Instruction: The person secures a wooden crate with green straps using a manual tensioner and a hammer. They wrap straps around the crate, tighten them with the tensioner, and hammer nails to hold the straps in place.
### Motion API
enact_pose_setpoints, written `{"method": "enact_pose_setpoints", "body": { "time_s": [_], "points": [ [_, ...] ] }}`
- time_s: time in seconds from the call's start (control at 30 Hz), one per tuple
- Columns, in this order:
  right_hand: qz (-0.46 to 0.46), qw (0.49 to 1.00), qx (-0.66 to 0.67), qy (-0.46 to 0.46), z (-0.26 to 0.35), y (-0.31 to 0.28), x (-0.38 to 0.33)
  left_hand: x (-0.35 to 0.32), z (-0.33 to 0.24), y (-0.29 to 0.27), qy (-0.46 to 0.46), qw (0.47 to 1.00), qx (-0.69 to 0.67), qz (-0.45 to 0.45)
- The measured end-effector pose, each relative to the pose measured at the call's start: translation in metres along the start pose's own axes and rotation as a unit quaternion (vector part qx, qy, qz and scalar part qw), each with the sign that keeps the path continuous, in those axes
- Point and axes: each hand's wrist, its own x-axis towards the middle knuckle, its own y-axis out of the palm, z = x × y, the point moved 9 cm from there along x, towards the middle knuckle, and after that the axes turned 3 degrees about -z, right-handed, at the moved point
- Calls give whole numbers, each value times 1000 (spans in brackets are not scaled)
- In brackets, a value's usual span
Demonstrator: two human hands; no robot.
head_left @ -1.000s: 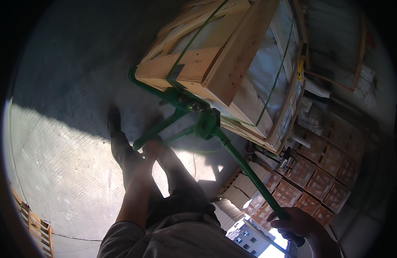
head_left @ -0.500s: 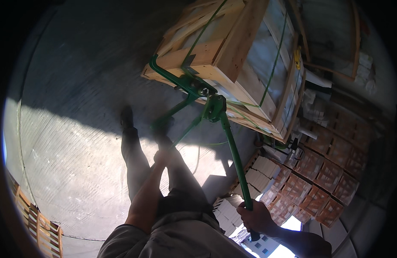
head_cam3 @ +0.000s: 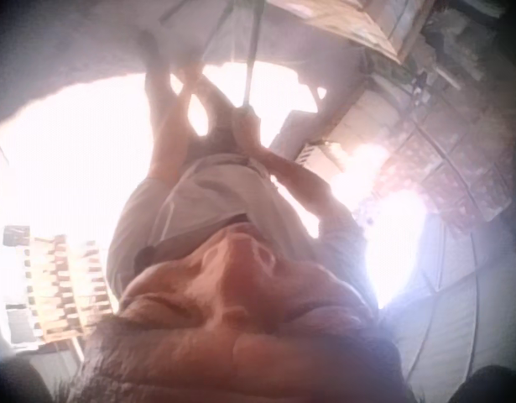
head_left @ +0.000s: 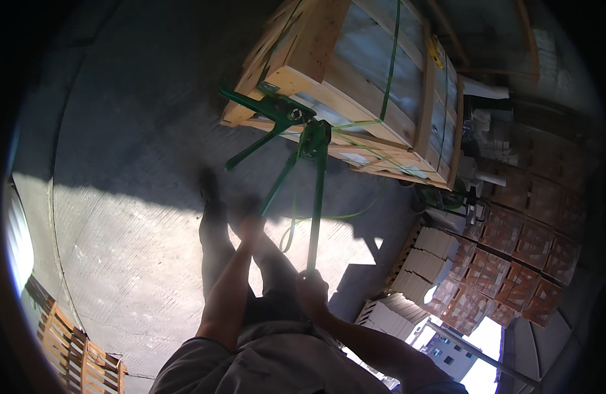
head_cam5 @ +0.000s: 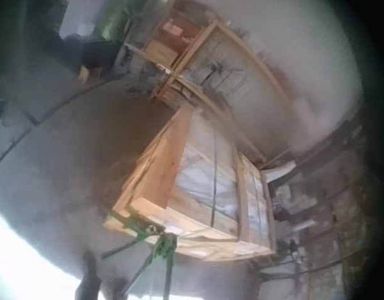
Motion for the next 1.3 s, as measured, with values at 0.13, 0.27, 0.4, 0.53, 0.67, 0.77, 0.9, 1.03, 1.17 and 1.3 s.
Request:
{"method": "enact_pose_setpoints", "body": {
  "time_s": [0.13, 0.27, 0.4, 0.53, 0.67, 0.77, 0.9, 1.03, 1.17, 1.3],
  "points": [
    [-1, 1000, 29, 2, -26, 58, 12, -17, 9, -12, -91, 984, -85, -130],
    [96, 976, 141, 134, -60, 134, 24, -65, -50, -27, 11, 996, -86, -19],
    [4, 988, 136, -68, -22, 123, 20, -102, -59, -62, -118, 978, -175, 6],
    [135, 985, 76, -69, -15, 74, 15, -97, -80, -43, -64, 986, -153, 14],
    [205, 972, 111, -11, -9, -30, 13, -64, -53, -20, -85, 992, -57, -71],
    [287, 939, 181, -53, 30, -124, 21, -38, -31, -2, -106, 987, -85, -83],
    [350, 928, 93, 92, 83, -237, 72, -17, -26, 27, -75, 990, -95, -69],
    [292, 936, -25, 196, 139, -332, 153, 22, 6, 32, -102, 989, -47, -92],
    [372, 909, -111, 152, 175, -340, 192, 56, 21, 20, -127, 986, 53, -91],
    [397, 895, -150, 140, 150, -331, 193, 37, -9, -3, -166, 978, 120, -32]
  ]
}}
